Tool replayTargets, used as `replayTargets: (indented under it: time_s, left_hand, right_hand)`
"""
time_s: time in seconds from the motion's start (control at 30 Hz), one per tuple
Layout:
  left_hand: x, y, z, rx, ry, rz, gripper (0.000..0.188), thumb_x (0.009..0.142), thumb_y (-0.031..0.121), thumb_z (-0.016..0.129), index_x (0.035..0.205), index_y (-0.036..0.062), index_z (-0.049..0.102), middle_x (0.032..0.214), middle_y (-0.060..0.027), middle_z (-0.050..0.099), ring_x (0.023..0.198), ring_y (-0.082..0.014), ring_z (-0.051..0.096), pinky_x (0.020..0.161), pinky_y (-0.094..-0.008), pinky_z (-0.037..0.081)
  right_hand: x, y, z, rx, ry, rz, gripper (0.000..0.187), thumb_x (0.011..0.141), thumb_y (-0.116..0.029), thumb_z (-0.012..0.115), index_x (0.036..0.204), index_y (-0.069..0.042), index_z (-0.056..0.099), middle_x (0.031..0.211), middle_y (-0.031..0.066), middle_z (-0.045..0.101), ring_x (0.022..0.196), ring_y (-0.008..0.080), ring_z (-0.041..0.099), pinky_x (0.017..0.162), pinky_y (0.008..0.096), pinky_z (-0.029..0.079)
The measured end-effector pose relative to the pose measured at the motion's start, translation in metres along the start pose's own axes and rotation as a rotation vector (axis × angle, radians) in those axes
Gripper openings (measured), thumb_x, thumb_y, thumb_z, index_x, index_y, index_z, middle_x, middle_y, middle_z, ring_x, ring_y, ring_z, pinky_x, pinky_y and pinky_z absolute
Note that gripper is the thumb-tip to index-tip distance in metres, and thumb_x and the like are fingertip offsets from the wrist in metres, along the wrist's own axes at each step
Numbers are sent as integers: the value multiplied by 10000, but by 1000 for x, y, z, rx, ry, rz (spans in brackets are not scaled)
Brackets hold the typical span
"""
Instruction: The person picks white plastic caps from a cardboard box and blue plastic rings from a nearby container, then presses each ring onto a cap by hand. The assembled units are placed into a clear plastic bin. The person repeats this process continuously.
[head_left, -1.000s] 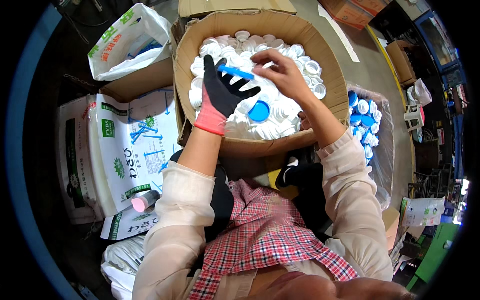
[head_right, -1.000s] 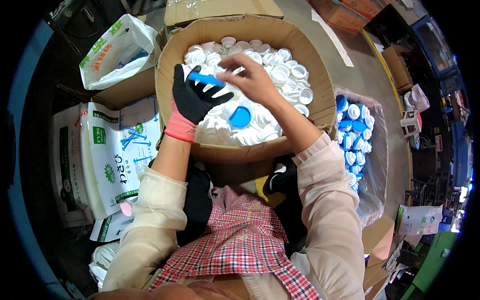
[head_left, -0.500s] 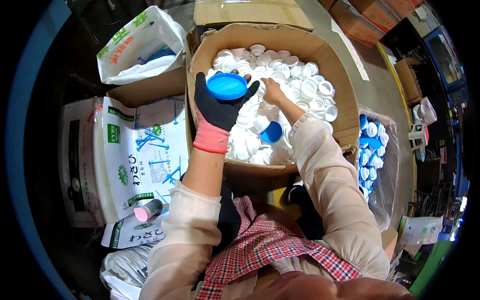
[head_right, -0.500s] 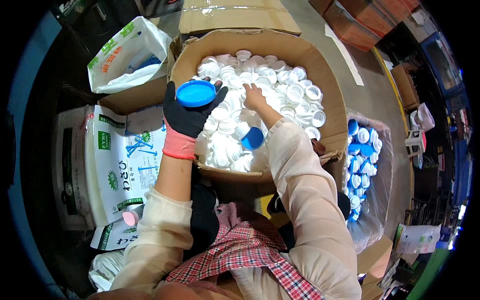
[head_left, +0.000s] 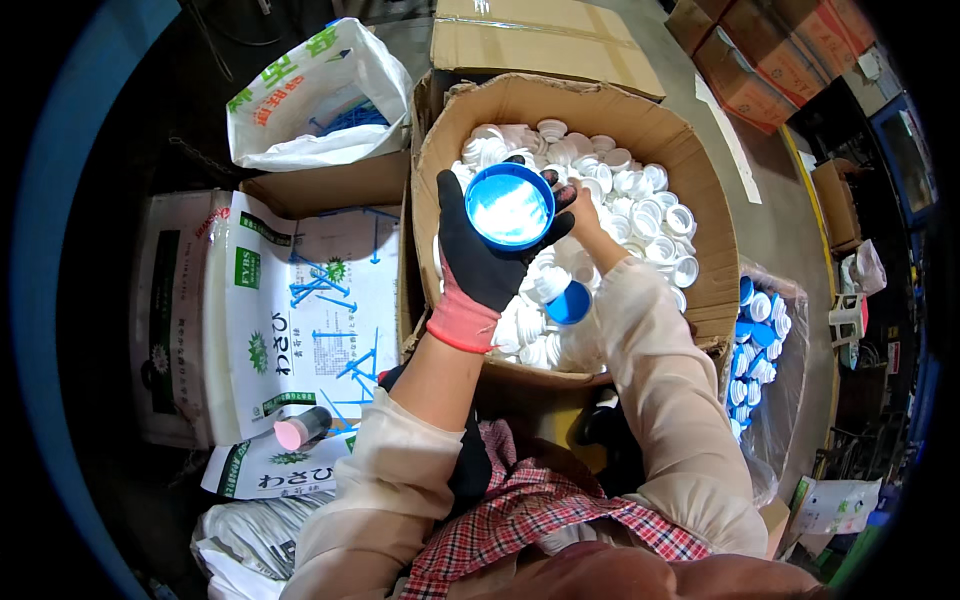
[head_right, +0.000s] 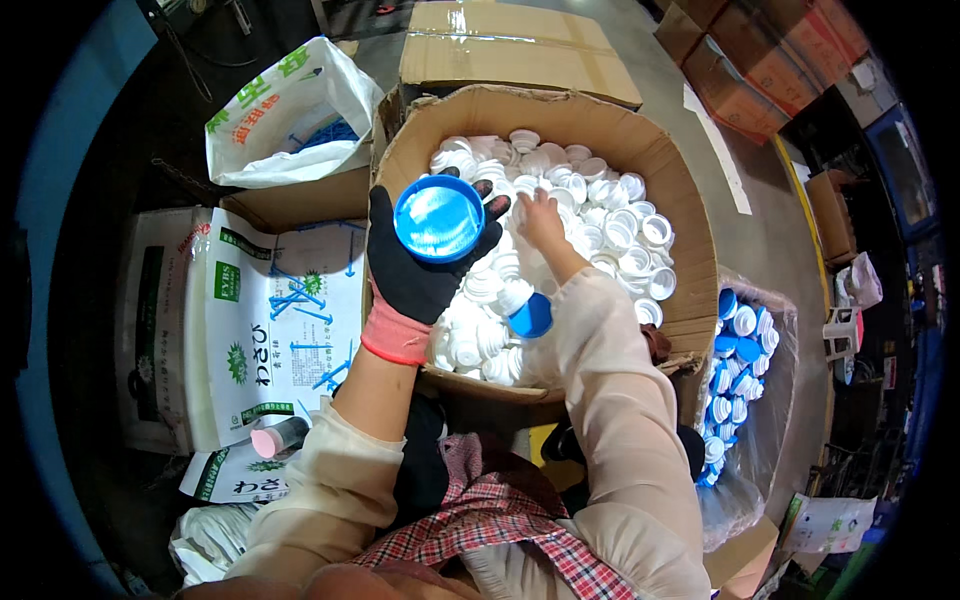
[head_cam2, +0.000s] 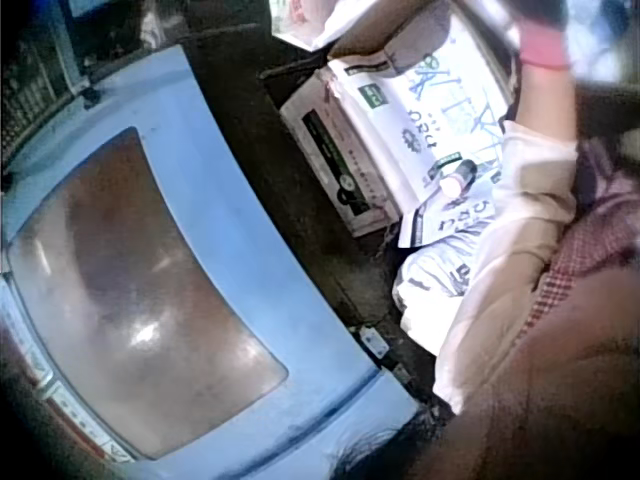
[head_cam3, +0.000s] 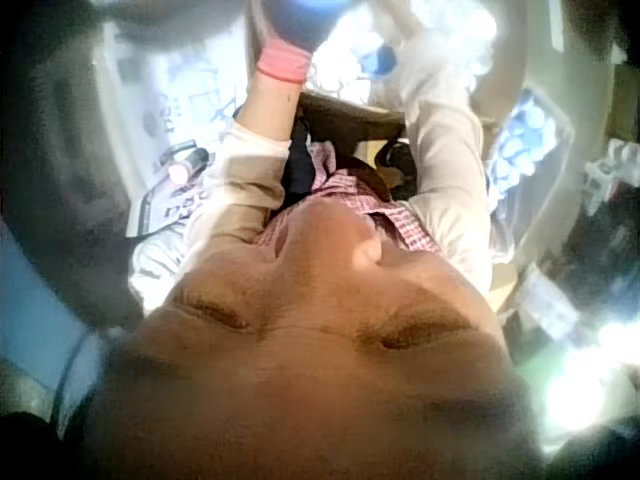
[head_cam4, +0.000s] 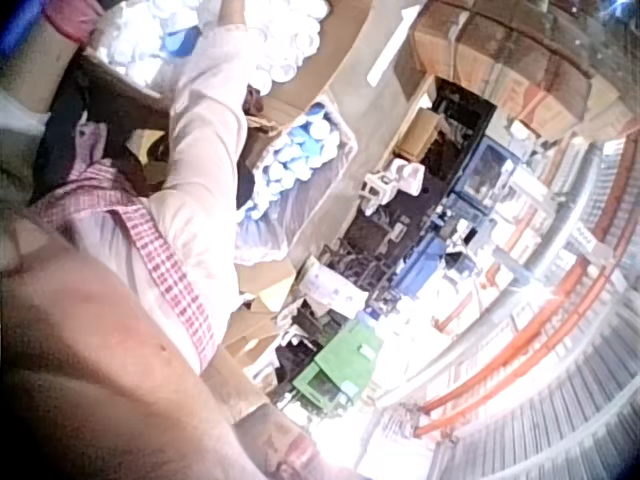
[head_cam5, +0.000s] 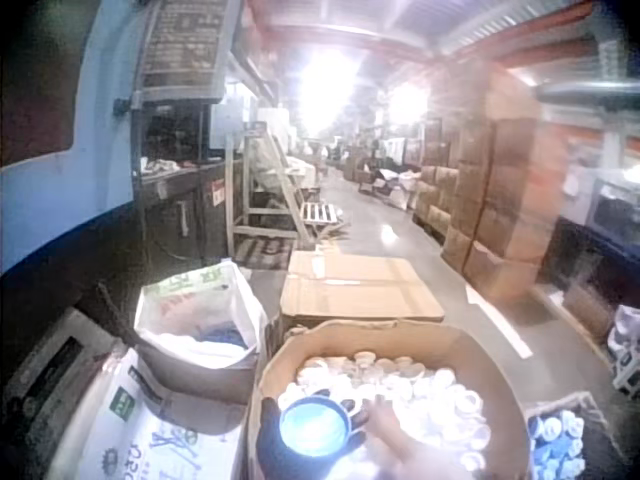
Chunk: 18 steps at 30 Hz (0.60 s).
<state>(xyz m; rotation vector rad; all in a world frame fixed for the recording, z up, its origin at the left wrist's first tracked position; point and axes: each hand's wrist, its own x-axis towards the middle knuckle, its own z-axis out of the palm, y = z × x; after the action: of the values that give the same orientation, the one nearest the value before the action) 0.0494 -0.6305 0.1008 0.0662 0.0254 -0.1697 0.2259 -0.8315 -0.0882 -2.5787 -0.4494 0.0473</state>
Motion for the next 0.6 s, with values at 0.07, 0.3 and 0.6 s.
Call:
replayTargets:
  time_s: [0.07, 0.3, 0.6]
  left_hand:
    - [2, -3, -10, 48, -27, 16, 818, 877, 662, 509, 1393, 39, 385, 1397, -290, 418, 1280, -539, 409, 971, -622, 447]
    - [-1, -22, -6, 17, -175, -144, 807, 910, 662, 424, 1443, 61, 345, 1431, -269, 400, 1301, -500, 411, 908, -611, 500]
    - [-18, -87, 8, 57, -222, -335, 682, 962, 562, 394, 1423, 60, 373, 1416, -253, 427, 1303, -472, 423, 975, -600, 444]
  right_hand:
    - [-1, 8, -14, 114, 188, -177, 669, 686, -144, 772, 1313, -159, 539, 1245, 206, 458, 1089, 387, 539, 886, 445, 526]
    - [-134, -79, -173, 1578, -286, 15, 690, 873, -215, 621, 1482, -115, 314, 1437, 127, 420, 1244, 289, 517, 990, 599, 454]
    - [-246, -81, -216, 1786, -50, 7, 683, 853, -195, 653, 1464, -133, 354, 1457, 121, 406, 1303, 312, 469, 955, 607, 484]
